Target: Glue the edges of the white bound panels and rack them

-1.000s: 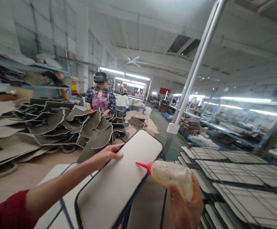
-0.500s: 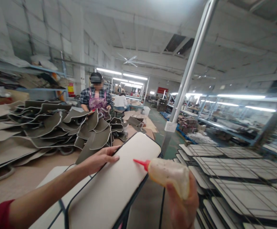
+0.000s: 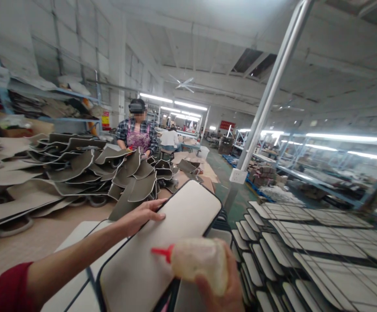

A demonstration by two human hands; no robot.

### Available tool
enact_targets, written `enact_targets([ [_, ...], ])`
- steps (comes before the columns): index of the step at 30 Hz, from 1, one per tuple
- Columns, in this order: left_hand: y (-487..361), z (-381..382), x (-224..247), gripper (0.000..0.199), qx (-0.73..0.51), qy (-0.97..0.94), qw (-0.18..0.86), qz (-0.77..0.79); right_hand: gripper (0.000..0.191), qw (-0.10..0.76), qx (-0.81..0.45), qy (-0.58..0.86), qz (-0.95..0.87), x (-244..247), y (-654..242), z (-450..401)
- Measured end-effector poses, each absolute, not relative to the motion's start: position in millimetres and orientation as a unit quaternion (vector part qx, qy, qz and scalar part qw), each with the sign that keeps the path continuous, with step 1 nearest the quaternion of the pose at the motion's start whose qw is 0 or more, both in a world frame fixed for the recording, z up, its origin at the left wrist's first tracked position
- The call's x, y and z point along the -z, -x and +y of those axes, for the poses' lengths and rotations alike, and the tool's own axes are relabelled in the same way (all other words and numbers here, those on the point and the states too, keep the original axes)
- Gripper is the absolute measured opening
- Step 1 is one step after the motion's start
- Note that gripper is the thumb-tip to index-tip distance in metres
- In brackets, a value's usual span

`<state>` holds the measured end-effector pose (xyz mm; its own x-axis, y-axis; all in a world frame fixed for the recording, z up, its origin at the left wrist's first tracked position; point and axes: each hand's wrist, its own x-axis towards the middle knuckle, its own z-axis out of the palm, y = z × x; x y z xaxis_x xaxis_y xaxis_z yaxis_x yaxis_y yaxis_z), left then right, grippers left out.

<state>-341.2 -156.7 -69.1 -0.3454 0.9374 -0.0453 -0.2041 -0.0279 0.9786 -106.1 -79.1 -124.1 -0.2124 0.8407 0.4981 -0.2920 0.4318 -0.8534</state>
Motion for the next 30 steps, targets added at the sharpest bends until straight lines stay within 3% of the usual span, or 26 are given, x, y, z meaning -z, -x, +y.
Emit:
enact_targets([
  [2,345,-158,71,0.075,-0.63,-0.34,0.448,0.535,0.072,0.554,-0.522,0.22,-0.61,125,105,-94],
  [5,348,-162,70,0.077,-0.622,-0.329,0.454,0.547,0.073,0.624,-0.504,0.253,-0.541,111,95,-79],
  [7,349,-162,70,0.08,-0.616,-0.322,0.47,0.544,0.072,0.687,-0.42,0.273,-0.527,106,88,-60],
  [9,351,-161,72,0.083,-0.616,-0.315,0.481,0.539,0.073,0.668,-0.43,0.292,-0.532,110,87,-58],
  [12,354,-158,78,0.083,-0.616,-0.302,0.481,0.546,0.077,0.553,-0.55,0.279,-0.56,126,93,-87],
  [14,356,-157,82,0.081,-0.612,-0.307,0.474,0.553,0.074,0.527,-0.582,0.249,-0.567,127,97,-102],
  [18,353,-155,82,0.079,-0.591,-0.333,0.481,0.556,0.074,0.631,-0.498,0.247,-0.541,108,101,-76],
  [20,351,-153,80,0.078,-0.585,-0.34,0.486,0.553,0.075,0.672,-0.38,0.285,-0.568,106,101,-56],
  [22,349,-150,79,0.077,-0.589,-0.347,0.48,0.549,0.075,0.643,-0.361,0.294,-0.608,118,101,-52],
  [26,350,-146,80,0.075,-0.593,-0.346,0.466,0.559,0.077,0.506,-0.508,0.227,-0.659,141,99,-80],
  [28,351,-147,80,0.074,-0.591,-0.345,0.464,0.562,0.074,0.541,-0.512,0.248,-0.619,134,96,-83],
  [30,352,-149,79,0.076,-0.592,-0.341,0.472,0.558,0.07,0.643,-0.464,0.249,-0.556,120,93,-74],
])
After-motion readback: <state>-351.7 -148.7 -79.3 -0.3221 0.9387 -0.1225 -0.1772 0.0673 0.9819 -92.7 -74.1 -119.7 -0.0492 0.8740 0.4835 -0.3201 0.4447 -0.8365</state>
